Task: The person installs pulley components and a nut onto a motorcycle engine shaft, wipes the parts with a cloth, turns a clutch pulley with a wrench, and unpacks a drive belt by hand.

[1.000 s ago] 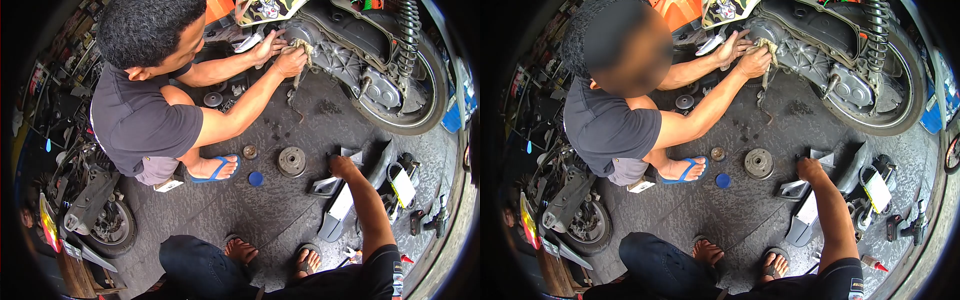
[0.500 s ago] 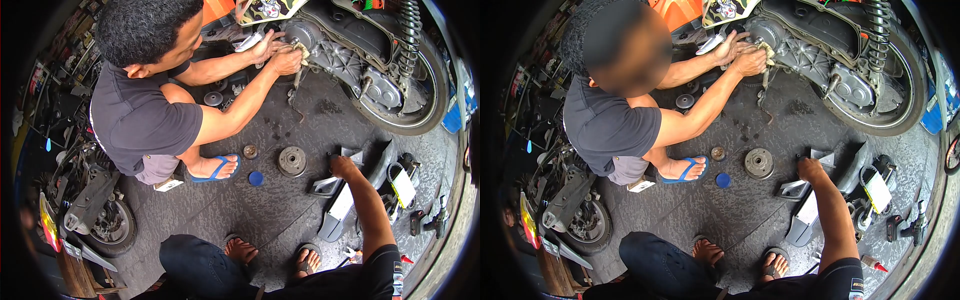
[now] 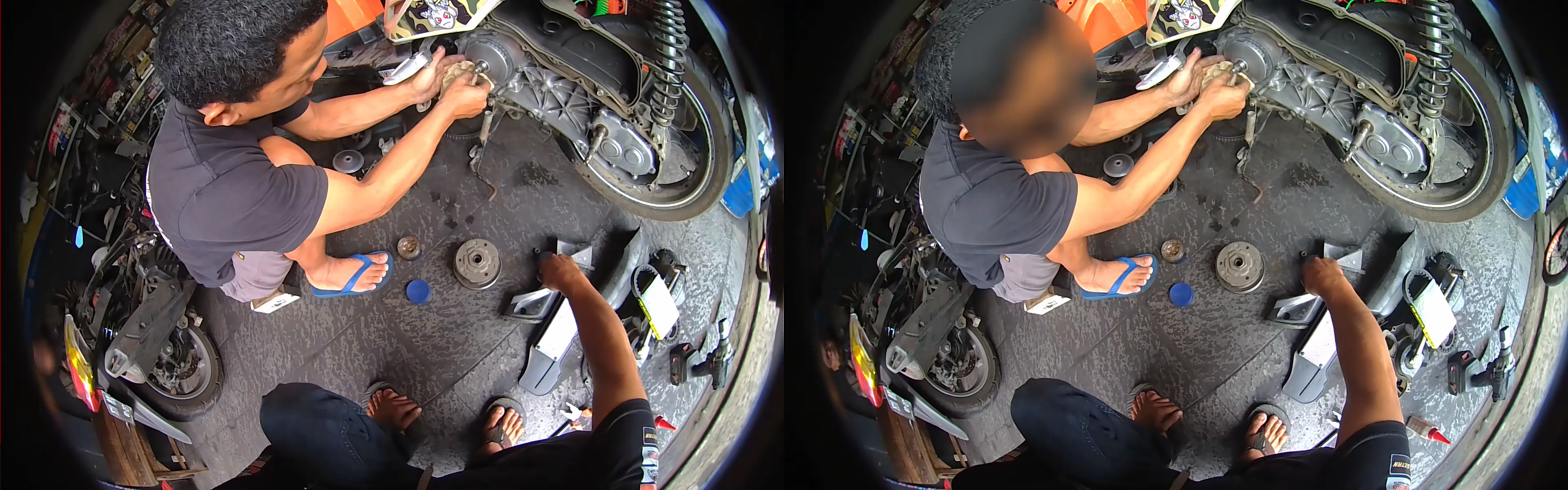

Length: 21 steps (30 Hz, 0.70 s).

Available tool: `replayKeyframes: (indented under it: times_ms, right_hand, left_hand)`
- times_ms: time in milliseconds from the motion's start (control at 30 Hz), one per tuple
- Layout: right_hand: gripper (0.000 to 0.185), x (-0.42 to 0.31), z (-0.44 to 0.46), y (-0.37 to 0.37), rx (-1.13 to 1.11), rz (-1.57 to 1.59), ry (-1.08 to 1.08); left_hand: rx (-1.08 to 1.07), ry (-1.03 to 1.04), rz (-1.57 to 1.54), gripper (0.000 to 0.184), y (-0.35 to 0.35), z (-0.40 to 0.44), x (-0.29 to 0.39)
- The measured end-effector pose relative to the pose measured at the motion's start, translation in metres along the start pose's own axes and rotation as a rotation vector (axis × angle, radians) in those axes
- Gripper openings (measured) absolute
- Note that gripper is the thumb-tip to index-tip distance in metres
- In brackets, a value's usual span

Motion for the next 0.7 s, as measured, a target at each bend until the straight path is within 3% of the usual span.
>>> replayKeyframes:
  times_ms: [500,700]
  right_hand:
    - [0.025,0.001,0.002,0.003,0.005,0.013,-0.006]
    - [0.026,0.001,0.004,0.006,-0.004,0.009,-0.015]
  left_hand:
    - [-0.023,0.024,0.081,0.034,0.0,-0.001,-0.003]
    - [0.071,0.021,0.162,0.034,-0.004,-0.002,0.002]
Point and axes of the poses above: each hand's wrist, its own z-axis towards the middle knuckle, its own y-axis out of the palm, x = y × z, the point moved 2 cm from there along z, towards the middle knuckle, and after that the axes turned 5 degrees about x, right-handed, at the moved point
